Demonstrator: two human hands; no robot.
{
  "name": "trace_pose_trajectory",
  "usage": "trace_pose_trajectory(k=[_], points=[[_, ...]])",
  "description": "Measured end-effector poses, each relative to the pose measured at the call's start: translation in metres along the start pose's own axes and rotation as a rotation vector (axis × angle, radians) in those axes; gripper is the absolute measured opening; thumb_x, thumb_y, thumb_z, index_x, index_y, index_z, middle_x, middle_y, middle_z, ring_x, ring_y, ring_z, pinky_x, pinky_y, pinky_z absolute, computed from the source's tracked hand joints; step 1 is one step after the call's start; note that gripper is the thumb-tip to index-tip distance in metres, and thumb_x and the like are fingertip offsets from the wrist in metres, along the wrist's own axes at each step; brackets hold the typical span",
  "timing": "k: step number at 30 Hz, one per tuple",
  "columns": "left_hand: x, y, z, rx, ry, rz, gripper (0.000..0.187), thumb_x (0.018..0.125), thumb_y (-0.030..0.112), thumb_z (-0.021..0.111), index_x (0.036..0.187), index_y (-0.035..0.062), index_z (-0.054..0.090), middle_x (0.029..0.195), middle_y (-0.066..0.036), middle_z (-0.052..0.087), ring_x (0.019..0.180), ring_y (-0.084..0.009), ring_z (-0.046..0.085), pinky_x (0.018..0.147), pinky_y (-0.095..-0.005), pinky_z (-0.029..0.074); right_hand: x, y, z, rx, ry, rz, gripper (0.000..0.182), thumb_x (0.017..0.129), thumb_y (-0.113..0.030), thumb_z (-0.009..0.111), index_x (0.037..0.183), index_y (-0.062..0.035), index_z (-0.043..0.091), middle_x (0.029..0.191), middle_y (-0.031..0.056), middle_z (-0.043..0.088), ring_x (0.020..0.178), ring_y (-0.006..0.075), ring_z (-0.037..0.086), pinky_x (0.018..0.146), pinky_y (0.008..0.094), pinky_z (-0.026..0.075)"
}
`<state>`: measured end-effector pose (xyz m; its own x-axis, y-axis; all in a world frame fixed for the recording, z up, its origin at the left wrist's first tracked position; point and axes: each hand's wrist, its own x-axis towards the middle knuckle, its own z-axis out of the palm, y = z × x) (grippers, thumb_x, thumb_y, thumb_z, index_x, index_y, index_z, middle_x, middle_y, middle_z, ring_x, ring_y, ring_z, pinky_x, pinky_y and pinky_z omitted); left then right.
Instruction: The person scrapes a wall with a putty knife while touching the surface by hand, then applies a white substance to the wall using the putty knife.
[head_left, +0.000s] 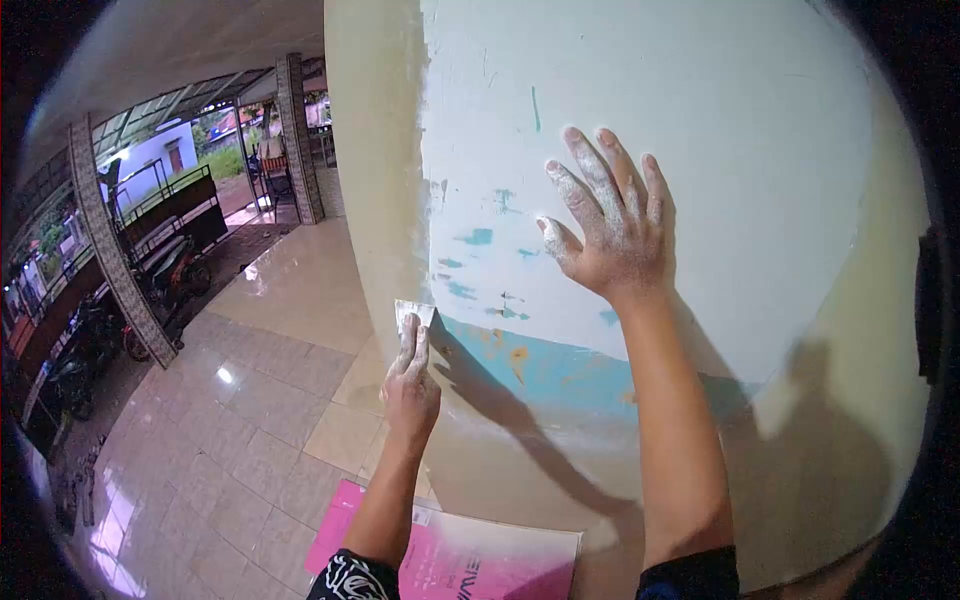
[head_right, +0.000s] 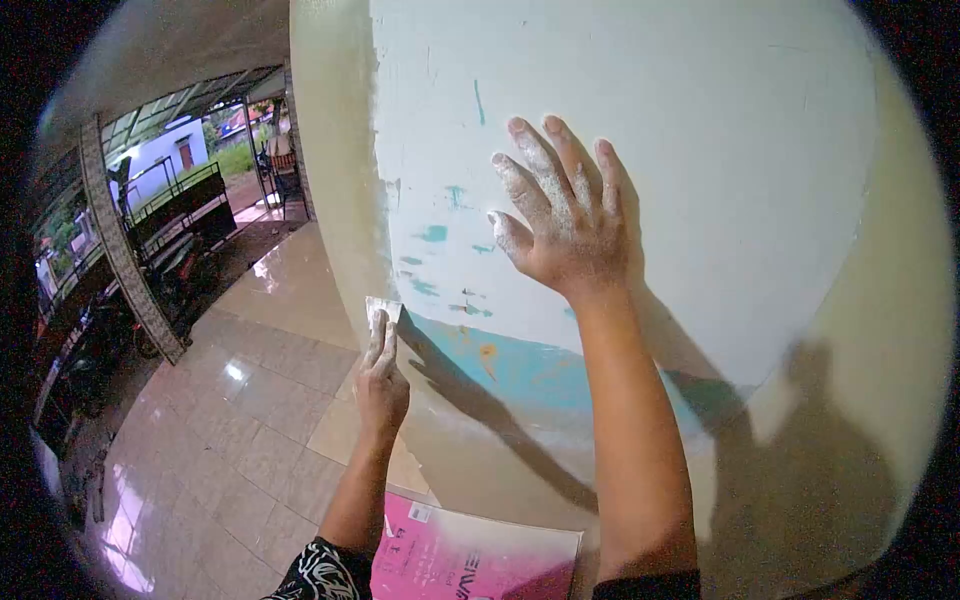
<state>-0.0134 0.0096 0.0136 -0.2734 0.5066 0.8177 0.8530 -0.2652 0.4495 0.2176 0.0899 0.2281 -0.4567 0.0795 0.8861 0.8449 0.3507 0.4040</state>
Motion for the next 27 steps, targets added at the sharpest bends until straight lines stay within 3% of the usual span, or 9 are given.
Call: trace_pose_trajectory(k=[5, 6, 9, 17, 24, 25, 27], points=[[0.012, 0.007, -0.009, 0.004, -0.015, -0.031, 0.064, 0.081, -0.013, 0.047, 0.141, 0.0092, 0.057, 0.154, -0.011, 0.047, 0.126, -0.0346, 0.06, 0.096, -0.042, 0.054, -0.011, -0.002, 0.001, 0.01, 0.007, 0.003, 0.046, 0.089, -0.051, 0.063, 0.13, -0.0301, 0.062, 0.159, -0.0067, 0.04, 0.148, 0.0174, 0.032, 0.123, 0.0523, 0.022], [0.011, 0.003, -0.005, 0.017, 0.04, 0.024, 0.069, 0.079, -0.013, 0.049, 0.143, 0.012, 0.055, 0.154, -0.009, 0.047, 0.125, -0.0338, 0.06, 0.095, -0.0415, 0.054, -0.011, -0.003, 0.001, 0.011, 0.01, 0.006, 0.048, 0.087, -0.048, 0.068, 0.13, -0.0288, 0.062, 0.158, -0.0058, 0.042, 0.149, 0.0185, 0.033, 0.122, 0.0497, 0.022], [0.005, 0.002, -0.008, 0.036, -0.051, -0.035, 0.07, 0.079, -0.014, 0.049, 0.144, 0.0123, 0.054, 0.154, -0.008, 0.047, 0.126, -0.0343, 0.059, 0.095, -0.0413, 0.054, -0.002, 0.0, -0.001, 0.021, 0.015, 0.007, 0.047, 0.087, -0.048, 0.067, 0.129, -0.0292, 0.062, 0.158, -0.0062, 0.042, 0.149, 0.0183, 0.033, 0.122, 0.0497, 0.023], [0.013, 0.001, -0.008, -0.013, -0.005, -0.007, 0.062, 0.084, -0.013, 0.046, 0.141, 0.009, 0.057, 0.153, -0.01, 0.047, 0.131, -0.0348, 0.055, 0.1, -0.0407, 0.052, -0.012, -0.002, 0.001, 0.002, 0.019, 0.003, 0.045, 0.087, -0.05, 0.066, 0.127, -0.0297, 0.063, 0.157, -0.0073, 0.042, 0.146, 0.0173, 0.035, 0.121, 0.0515, 0.025], [0.026, 0.001, -0.007, -0.044, 0.039, 0.018, 0.062, 0.083, -0.005, 0.06, 0.142, 0.0107, 0.056, 0.155, -0.01, 0.046, 0.13, -0.033, 0.057, 0.101, -0.0396, 0.051, -0.008, -0.005, 0.001, -0.006, 0.035, 0.012, 0.043, 0.087, -0.052, 0.065, 0.124, -0.0303, 0.064, 0.157, -0.0092, 0.042, 0.146, 0.0161, 0.035, 0.122, 0.0502, 0.025], [0.032, 0.008, -0.014, -0.017, -0.028, -0.058, 0.061, 0.083, -0.002, 0.063, 0.143, 0.0102, 0.056, 0.154, -0.012, 0.046, 0.13, -0.0334, 0.056, 0.102, -0.0397, 0.05, -0.007, -0.002, 0.0, -0.024, 0.035, 0.008, 0.044, 0.087, -0.052, 0.065, 0.124, -0.0301, 0.064, 0.157, -0.009, 0.042, 0.146, 0.0164, 0.035, 0.121, 0.0503, 0.025], [0.028, -0.005, -0.005, -0.032, 0.058, 0.066, 0.06, 0.083, -0.006, 0.059, 0.141, 0.0097, 0.057, 0.154, -0.013, 0.047, 0.13, -0.0338, 0.057, 0.101, -0.0399, 0.051, -0.006, 0.0, -0.001, -0.01, 0.041, -0.003, 0.045, 0.085, -0.051, 0.067, 0.125, -0.0299, 0.064, 0.157, -0.0083, 0.043, 0.147, 0.0164, 0.035, 0.122, 0.05, 0.024]])
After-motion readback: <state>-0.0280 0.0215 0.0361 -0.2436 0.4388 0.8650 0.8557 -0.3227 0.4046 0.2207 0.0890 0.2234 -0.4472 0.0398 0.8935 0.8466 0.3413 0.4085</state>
